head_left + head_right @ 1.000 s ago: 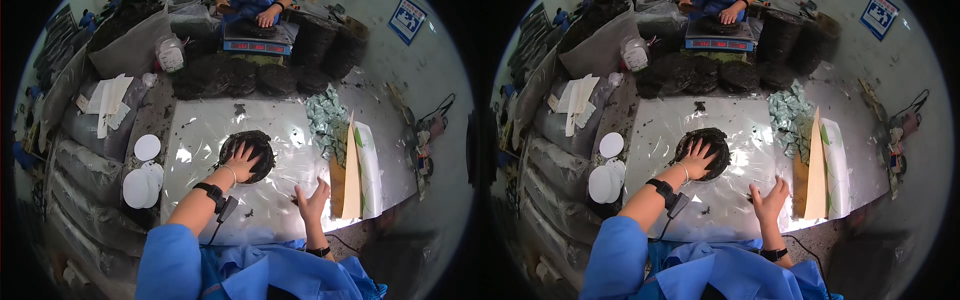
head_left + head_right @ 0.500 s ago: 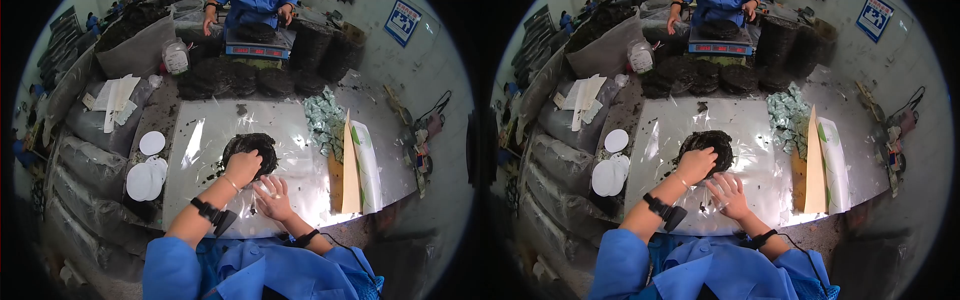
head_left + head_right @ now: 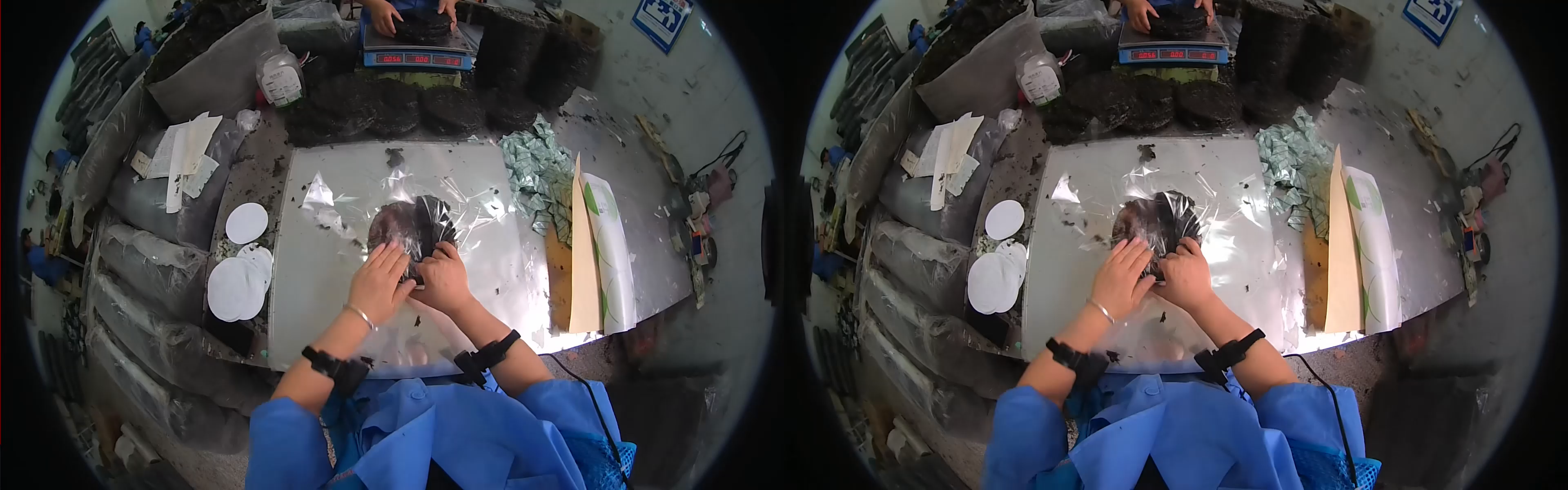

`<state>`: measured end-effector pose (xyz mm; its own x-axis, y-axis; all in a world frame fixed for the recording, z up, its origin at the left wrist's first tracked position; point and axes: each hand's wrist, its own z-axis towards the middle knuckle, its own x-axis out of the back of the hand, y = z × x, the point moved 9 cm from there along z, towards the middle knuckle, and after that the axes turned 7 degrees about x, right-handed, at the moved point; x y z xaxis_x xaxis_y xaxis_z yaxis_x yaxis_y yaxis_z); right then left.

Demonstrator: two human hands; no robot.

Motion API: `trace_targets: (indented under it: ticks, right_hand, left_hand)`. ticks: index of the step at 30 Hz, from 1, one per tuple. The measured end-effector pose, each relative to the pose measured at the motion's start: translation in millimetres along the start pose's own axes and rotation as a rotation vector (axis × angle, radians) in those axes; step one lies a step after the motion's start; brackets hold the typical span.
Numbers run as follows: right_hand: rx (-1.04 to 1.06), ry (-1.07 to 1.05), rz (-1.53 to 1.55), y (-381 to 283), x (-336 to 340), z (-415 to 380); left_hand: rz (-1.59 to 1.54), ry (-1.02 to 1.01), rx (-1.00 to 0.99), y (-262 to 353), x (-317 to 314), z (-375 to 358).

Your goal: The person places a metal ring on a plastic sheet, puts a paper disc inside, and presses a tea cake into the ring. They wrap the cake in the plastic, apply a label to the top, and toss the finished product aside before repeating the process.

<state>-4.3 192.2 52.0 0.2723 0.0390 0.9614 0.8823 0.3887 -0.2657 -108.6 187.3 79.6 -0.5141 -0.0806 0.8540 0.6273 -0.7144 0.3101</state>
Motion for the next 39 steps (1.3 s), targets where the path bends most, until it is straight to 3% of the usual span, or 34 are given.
trace_targets:
  ticks: [1,3,4,5,6,7,8,9,10,12,13,15,16,17,18,19,21,22,23,25,27,28,30,31,33,35,36,37,39]
  right_hand:
    - [-0.003,-0.006,-0.010,3.4,2.6,-7.2]
    - [0.205,0.258,0.189,-6.9,30.5,-21.8]
    - [0.280,0.471,0.420,-10.7,56.2,-37.6]
    - [0.001,0.689,0.533,25.5,43.8,-70.5]
    - [-0.270,0.896,0.637,59.5,23.9,-106.4]
    - [-0.714,0.957,0.749,83.6,9.6,-128.6]
    - [-0.860,0.888,1.062,99.3,-21.1,-112.2]
    - [-1.008,0.796,1.377,108.5,-50.5,-92.3]
    - [-0.926,0.656,1.448,114.2,-47.1,-66.2]
    - [-0.411,0.671,1.900,103.9,-0.8,5.1]
    - [-0.293,0.691,1.621,100.4,28.0,21.9]
    - [-0.220,0.655,1.179,77.8,42.1,22.6]
    - [-0.143,0.675,1.006,58.2,47.9,17.3]
    - [-0.072,0.688,0.833,38.0,52.4,10.8]
    - [0.025,0.588,0.625,17.5,51.3,14.9]
    - [-0.039,0.516,0.387,6.6,50.0,17.2]
    - [-0.084,0.360,0.292,15.2,20.4,25.5]
    - [-0.096,0.363,0.309,15.3,17.0,25.9]
    - [-0.060,0.288,0.215,8.2,11.5,28.2]
    - [-0.034,0.195,0.135,1.1,12.7,33.7]
    - [-0.001,0.073,0.107,-5.8,10.1,35.1]
    - [0.011,0.096,0.098,-5.5,8.7,34.2]
    - [0.061,0.086,0.159,-0.1,9.9,33.2]
    - [0.098,0.074,0.228,0.5,10.9,29.7]
    - [0.009,0.040,0.269,8.8,7.8,20.5]
    - [-0.004,0.491,0.477,18.5,43.8,7.7]
    - [-0.074,0.548,0.447,22.0,45.6,4.9]
    - [-0.082,0.530,0.460,18.5,47.5,9.6]
    - [-0.105,0.259,0.216,8.9,35.3,27.9]
  left_hand:
    - [-0.010,0.006,0.001,2.1,10.1,24.2]
    - [-0.015,-0.780,0.522,-22.0,-23.1,38.9]
    - [0.039,-0.540,0.566,-27.4,-19.1,47.5]
    - [0.038,-0.535,0.553,-25.5,-35.0,41.5]
    - [0.181,-0.301,0.365,-12.3,-33.9,47.9]
    - [0.320,-0.070,0.182,4.6,-23.9,55.4]
    - [0.315,0.035,0.063,10.2,-24.8,59.6]
    - [0.311,0.033,0.063,1.8,-33.3,60.2]
    - [0.200,-0.173,0.185,-16.2,-47.9,62.8]
    - [0.062,-0.567,0.459,-37.9,-56.8,78.6]
    - [0.048,-0.554,0.459,-51.9,-78.2,81.0]
    - [0.136,-0.715,0.536,-49.8,-94.5,81.6]
    - [0.161,-0.687,0.408,-42.9,-105.5,78.1]
    - [0.155,-0.821,0.461,-47.1,-118.4,67.6]
    - [0.244,-0.841,0.241,-32.1,-121.0,53.0]
    - [0.220,-0.773,0.210,-25.5,-109.4,32.9]
    - [0.021,-0.430,0.054,7.6,-13.6,20.3]
    - [-0.321,-0.316,0.123,10.1,23.6,12.3]
    - [-0.554,-0.200,0.318,-6.2,46.4,-4.2]
    - [-0.327,0.441,0.654,-54.9,91.9,-10.2]
    - [-0.705,0.473,0.724,-98.0,59.0,24.5]
    - [-0.701,0.482,0.731,-104.6,54.2,35.1]
    - [-0.829,-0.130,0.549,-79.9,-0.4,71.3]
    - [-0.582,-0.078,0.226,-58.3,-0.2,73.7]
    - [-0.459,0.036,0.039,-41.9,12.5,58.7]
    - [-0.476,0.005,-0.065,-38.0,12.0,63.8]
    - [-0.498,-0.021,-0.144,-29.6,11.8,59.4]
    - [-0.505,-0.032,-0.126,-27.2,7.8,58.7]
    - [-0.250,-0.168,-0.038,-26.4,-15.2,65.4]
